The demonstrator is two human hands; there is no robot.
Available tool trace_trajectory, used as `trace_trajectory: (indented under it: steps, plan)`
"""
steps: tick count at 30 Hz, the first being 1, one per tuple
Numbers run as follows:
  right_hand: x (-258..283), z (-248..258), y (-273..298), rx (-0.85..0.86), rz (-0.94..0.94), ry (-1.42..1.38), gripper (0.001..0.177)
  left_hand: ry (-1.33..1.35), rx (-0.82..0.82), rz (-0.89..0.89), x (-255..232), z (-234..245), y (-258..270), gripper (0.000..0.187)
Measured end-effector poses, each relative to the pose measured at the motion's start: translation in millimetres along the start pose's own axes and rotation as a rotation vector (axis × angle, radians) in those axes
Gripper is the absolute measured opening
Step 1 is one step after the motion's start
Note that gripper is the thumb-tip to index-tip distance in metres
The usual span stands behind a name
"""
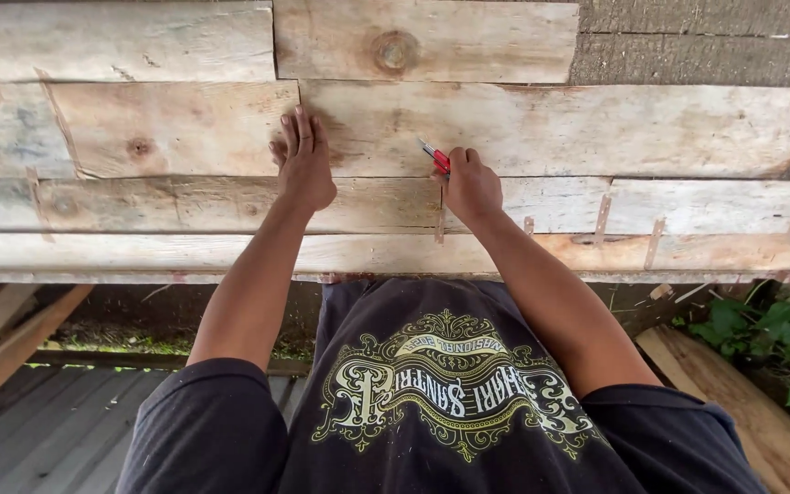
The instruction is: The person uses a red utility knife to scrape and remove thin strips of wood veneer from the surface of several wooden planks. They then use a flexible measuring tape to measure the width of the planks.
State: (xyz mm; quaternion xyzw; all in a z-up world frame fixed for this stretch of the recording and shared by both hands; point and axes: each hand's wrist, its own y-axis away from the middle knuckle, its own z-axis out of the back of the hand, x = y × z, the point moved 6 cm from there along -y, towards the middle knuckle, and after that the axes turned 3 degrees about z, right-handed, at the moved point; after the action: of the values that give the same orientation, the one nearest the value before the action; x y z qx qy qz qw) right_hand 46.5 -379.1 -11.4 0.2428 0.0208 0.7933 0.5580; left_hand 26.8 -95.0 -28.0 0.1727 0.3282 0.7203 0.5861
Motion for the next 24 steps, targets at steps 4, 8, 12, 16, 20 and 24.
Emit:
trace_trajectory:
  steps: [4, 8, 12, 16, 20, 24]
  plan:
    - [-3, -3, -4, 0.045, -0.021, -0.013, 0.038, 0.115, -0.036, 0.018, -10, 1, 13, 0.100]
    - [-12, -8, -11, 0.078, -0.028, -0.054, 0.039, 0.180, -0.088, 0.017, -34, 29, 44, 0.133]
    - [-25, -2, -17, 0.141, -0.071, -0.211, 0.042, 0.096, -0.118, 0.062, -30, 19, 41, 0.142]
    - [-3, 61, -11, 0.329, -0.374, -0.664, 0.030, 0.011, -0.096, 0.081, -27, 22, 39, 0.143]
    - [-12, 52, -7, 0.313, -0.183, -0.610, 0.045, 0.022, -0.108, 0.075, -26, 22, 40, 0.145]
    - [28, 37, -2, 0.363, 0.215, -0.152, 0.026, 0.033, -0.097, 0.049, -23, 14, 33, 0.147]
